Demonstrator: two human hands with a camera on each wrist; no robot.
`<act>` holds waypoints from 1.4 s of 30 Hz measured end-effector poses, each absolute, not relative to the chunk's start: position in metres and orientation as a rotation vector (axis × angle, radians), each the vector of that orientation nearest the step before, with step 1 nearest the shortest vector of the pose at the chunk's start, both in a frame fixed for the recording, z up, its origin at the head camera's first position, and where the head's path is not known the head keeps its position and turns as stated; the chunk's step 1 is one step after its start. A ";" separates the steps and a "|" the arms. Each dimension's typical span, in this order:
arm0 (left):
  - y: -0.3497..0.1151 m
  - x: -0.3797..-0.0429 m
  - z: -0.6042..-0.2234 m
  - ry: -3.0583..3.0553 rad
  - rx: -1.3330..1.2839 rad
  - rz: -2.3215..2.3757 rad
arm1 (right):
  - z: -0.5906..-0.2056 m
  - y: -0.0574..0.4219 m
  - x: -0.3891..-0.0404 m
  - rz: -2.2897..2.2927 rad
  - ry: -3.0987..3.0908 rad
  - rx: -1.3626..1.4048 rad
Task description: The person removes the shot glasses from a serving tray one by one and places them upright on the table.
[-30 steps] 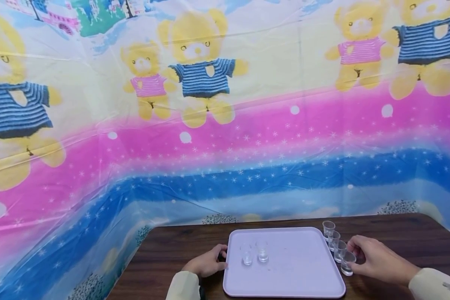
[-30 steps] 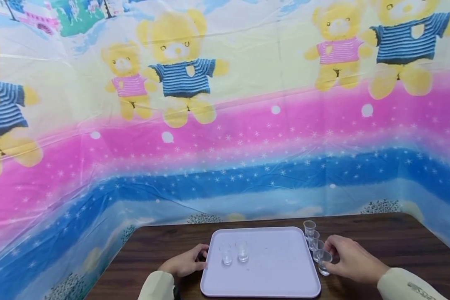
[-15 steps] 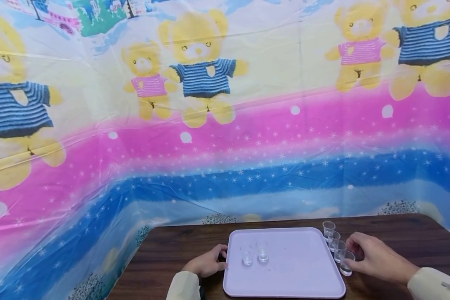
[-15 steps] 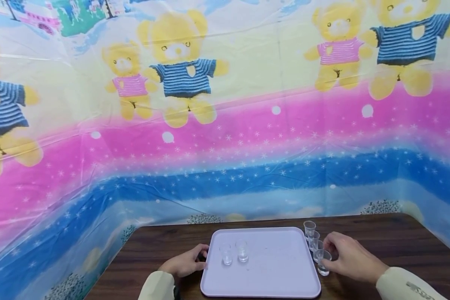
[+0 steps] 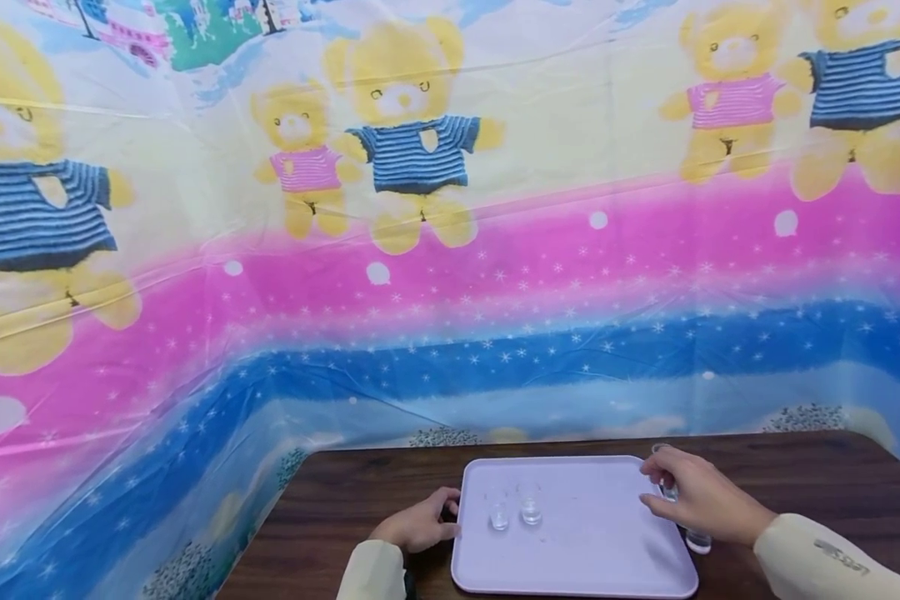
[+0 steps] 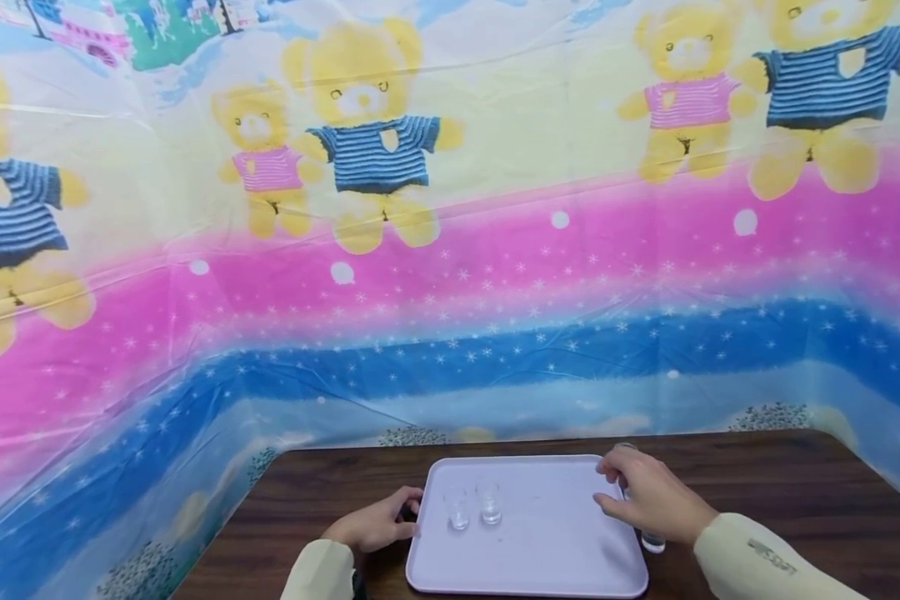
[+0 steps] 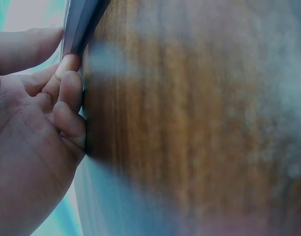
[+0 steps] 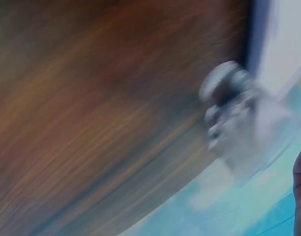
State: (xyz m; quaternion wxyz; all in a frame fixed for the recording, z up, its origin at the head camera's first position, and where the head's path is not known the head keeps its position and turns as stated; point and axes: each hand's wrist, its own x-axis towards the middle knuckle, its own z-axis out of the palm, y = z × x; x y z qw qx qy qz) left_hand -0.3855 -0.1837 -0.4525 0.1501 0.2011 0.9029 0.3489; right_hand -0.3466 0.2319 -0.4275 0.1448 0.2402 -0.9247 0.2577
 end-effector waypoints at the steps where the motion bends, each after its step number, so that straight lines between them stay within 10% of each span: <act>1: -0.183 -0.385 -0.453 2.591 0.577 1.004 | -0.427 0.227 -0.349 0.745 -2.659 0.685; 42: -0.187 -0.385 -0.452 2.575 0.587 1.003 | -0.430 0.084 -0.382 0.888 -2.759 0.841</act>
